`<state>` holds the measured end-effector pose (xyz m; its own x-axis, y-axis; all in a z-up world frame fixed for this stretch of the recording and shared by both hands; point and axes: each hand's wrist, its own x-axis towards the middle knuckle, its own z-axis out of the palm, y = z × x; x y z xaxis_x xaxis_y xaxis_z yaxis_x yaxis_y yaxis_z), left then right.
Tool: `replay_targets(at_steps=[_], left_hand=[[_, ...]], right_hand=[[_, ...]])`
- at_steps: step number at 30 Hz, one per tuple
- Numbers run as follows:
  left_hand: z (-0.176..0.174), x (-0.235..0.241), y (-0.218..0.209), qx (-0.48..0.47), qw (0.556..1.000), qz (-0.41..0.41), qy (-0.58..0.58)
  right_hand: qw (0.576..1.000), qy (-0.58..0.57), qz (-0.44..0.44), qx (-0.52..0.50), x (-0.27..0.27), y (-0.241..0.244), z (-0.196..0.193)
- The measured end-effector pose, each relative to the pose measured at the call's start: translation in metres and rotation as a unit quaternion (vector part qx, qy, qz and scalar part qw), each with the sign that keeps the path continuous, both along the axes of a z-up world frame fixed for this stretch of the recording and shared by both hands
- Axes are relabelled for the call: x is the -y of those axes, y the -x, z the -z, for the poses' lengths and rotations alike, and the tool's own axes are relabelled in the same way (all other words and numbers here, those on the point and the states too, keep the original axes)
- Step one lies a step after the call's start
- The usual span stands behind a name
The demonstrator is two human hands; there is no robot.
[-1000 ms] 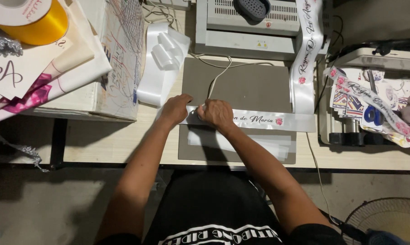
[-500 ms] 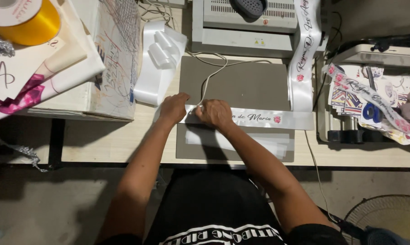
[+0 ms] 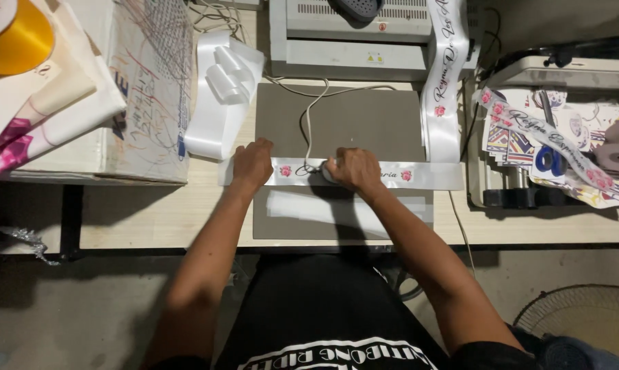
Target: The person aligns a white sash with printed text on a heat press mat and uses a handheld heat press tool to apply heat along the length of the sash. They then peel off a protective backing layer from the sash and place it aside.
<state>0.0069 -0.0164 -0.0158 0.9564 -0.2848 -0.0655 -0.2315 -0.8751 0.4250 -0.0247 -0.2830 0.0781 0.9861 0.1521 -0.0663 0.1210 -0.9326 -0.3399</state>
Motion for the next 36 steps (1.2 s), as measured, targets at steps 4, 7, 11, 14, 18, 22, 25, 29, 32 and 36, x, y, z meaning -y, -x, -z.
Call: replay_targets(at_steps=[4,7,11,14,18,22,25,29,32,36], left_hand=[[-0.015,0.007,0.001,-0.003,1.0,-0.005,-0.019],[-0.021,0.012,0.0,0.001,0.999,-0.003,-0.038],[-0.026,0.019,0.001,-0.007,0.998,-0.013,-0.054],[-0.021,0.02,0.001,0.016,0.999,-0.021,-0.045],[-0.027,0.024,0.001,0.019,0.998,-0.023,-0.06],[-0.026,0.027,0.0,0.004,0.996,-0.023,-0.088],[-0.025,0.028,0.001,0.018,0.997,-0.033,-0.066],[-0.019,0.036,0.0,0.027,0.998,-0.033,-0.048],[-0.045,0.056,0.007,0.032,0.999,0.002,-0.002],[-0.066,0.102,0.022,0.096,0.969,0.125,0.19]], right_hand=[[0.992,0.04,0.04,-0.114,0.031,0.004,-0.01],[0.993,0.027,0.058,-0.1,0.057,0.01,-0.013],[0.999,0.007,0.03,0.017,0.084,0.017,-0.015],[0.999,0.024,0.034,0.014,0.103,0.019,-0.013],[0.998,0.044,0.045,-0.007,0.132,0.02,-0.007],[0.996,0.027,0.074,-0.048,0.153,0.022,-0.006],[0.995,0.056,0.075,-0.035,0.161,0.024,-0.004],[0.997,0.036,0.06,-0.031,0.163,0.023,-0.008],[0.996,0.041,0.059,-0.059,0.164,0.022,-0.011],[0.996,0.057,0.008,-0.065,0.165,0.016,-0.014]])
